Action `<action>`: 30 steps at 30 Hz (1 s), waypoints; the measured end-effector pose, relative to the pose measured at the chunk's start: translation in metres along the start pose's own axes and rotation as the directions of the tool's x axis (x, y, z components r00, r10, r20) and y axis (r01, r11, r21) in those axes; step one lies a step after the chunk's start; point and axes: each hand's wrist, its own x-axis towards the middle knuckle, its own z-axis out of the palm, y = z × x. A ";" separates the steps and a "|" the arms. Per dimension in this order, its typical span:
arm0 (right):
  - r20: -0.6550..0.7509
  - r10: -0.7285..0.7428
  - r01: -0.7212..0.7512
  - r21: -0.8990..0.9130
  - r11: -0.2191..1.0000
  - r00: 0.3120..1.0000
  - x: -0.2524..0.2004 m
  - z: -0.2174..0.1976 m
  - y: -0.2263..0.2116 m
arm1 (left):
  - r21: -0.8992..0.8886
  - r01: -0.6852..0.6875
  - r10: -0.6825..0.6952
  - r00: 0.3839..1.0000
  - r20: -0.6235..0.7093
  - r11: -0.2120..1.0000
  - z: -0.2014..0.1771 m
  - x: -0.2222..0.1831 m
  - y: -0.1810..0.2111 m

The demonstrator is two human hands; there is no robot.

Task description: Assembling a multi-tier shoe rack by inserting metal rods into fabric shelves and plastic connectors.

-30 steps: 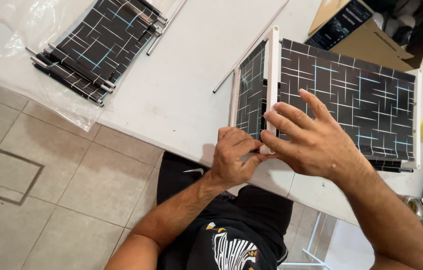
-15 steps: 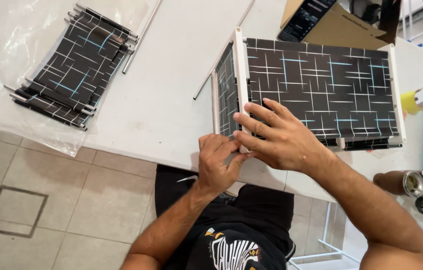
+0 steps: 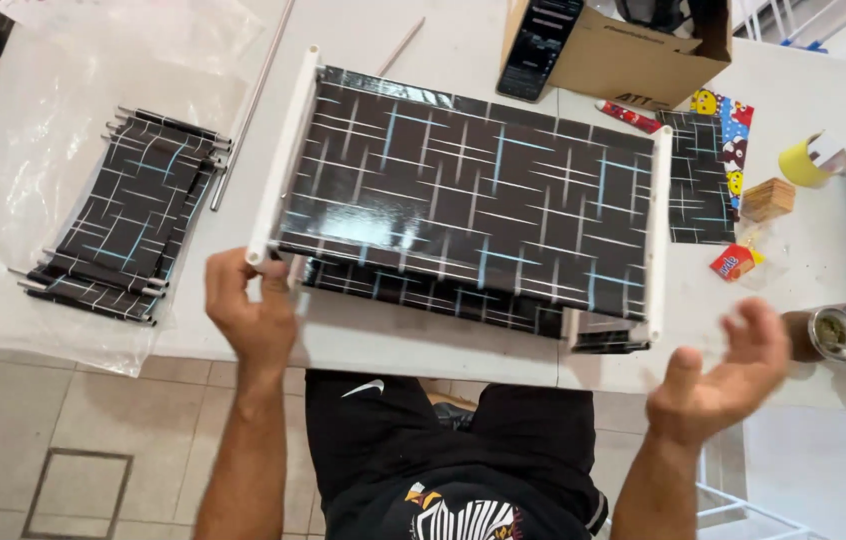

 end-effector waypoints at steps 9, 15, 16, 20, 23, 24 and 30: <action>0.329 0.153 -0.232 0.214 0.949 0.932 -0.096 0.027 0.001 | 0.108 0.114 -0.125 0.987 0.103 0.988 0.008 0.084 0.009; 0.508 -0.194 -0.158 0.570 0.806 0.839 -0.067 0.038 -0.021 | 0.137 -0.274 0.284 0.957 -0.062 0.952 0.020 0.032 0.076; 0.512 -0.257 -0.104 0.574 0.812 0.820 -0.065 0.037 -0.015 | 0.089 -0.321 0.322 0.947 0.008 0.943 0.021 0.020 0.087; 0.428 0.101 -0.332 0.508 0.795 0.898 -0.067 0.053 0.045 | -0.130 -0.451 0.462 0.884 0.075 0.883 0.033 0.010 0.116; 0.323 0.250 -0.390 0.505 0.770 0.913 -0.020 0.081 0.089 | -0.288 -0.485 0.554 0.793 0.252 0.826 0.056 0.031 0.154; 0.317 0.255 -0.391 0.512 0.764 0.914 -0.010 0.092 0.095 | -0.285 -0.493 0.562 0.786 0.257 0.822 0.067 0.035 0.163; 0.520 0.103 -0.495 0.709 0.502 0.848 0.016 0.166 0.123 | -0.241 -0.542 0.557 0.551 0.621 0.805 0.155 0.060 0.209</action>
